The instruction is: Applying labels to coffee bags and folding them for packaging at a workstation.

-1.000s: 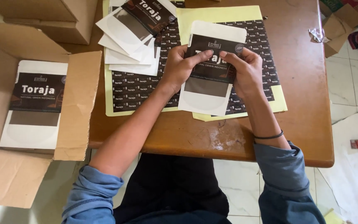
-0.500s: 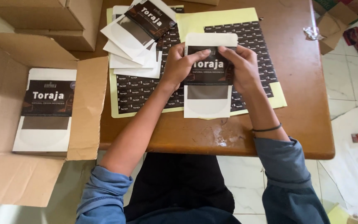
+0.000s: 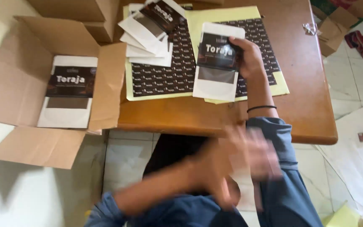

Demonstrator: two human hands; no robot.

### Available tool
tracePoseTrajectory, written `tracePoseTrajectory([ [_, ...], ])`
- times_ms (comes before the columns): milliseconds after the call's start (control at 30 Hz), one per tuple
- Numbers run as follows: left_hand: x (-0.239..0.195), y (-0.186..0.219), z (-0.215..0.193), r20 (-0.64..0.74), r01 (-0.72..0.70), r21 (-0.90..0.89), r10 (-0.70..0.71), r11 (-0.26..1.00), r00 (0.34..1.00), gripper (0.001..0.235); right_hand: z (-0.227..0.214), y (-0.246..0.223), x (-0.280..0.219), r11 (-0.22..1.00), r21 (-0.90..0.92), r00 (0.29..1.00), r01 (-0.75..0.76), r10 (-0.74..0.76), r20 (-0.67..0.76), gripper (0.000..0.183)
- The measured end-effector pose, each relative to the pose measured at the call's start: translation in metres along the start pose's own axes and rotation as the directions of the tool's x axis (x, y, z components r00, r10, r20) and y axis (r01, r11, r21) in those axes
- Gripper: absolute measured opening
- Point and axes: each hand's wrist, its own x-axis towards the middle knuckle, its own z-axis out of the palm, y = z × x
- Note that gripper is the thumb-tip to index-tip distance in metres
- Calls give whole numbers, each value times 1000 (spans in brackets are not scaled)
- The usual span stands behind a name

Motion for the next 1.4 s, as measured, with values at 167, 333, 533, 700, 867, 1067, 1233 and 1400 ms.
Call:
tracePoseTrajectory([
  [167,2,28,57,-107,-140,-77,132,987,986,69,16,5,-12,981,-167,989,97,-114,-93,45],
  [333,7,15,64,-250,-223,-187,173,957,953,49,18,7,-27,941,-269,974,204,-223,-43,15],
  [533,6,8,55,-249,-238,-228,180,944,952,44,13,11,-22,963,-117,968,243,-248,-32,30],
  [700,9,5,46,-221,-210,-134,178,968,959,34,16,9,-26,970,-106,975,218,-220,-8,26],
  [867,5,-2,53,-151,-231,-161,207,959,967,49,15,10,-25,969,-105,974,223,-227,-22,20],
  [1067,3,0,54,-126,-227,-132,211,965,969,47,15,10,-25,972,-101,977,211,-213,-8,17],
  [1233,2,0,54,-99,-188,-186,172,965,980,48,12,10,-23,971,-75,974,225,-224,23,22],
  [1400,4,8,46,-84,-94,-134,83,987,993,40,18,6,-25,983,-71,986,168,-168,4,18],
])
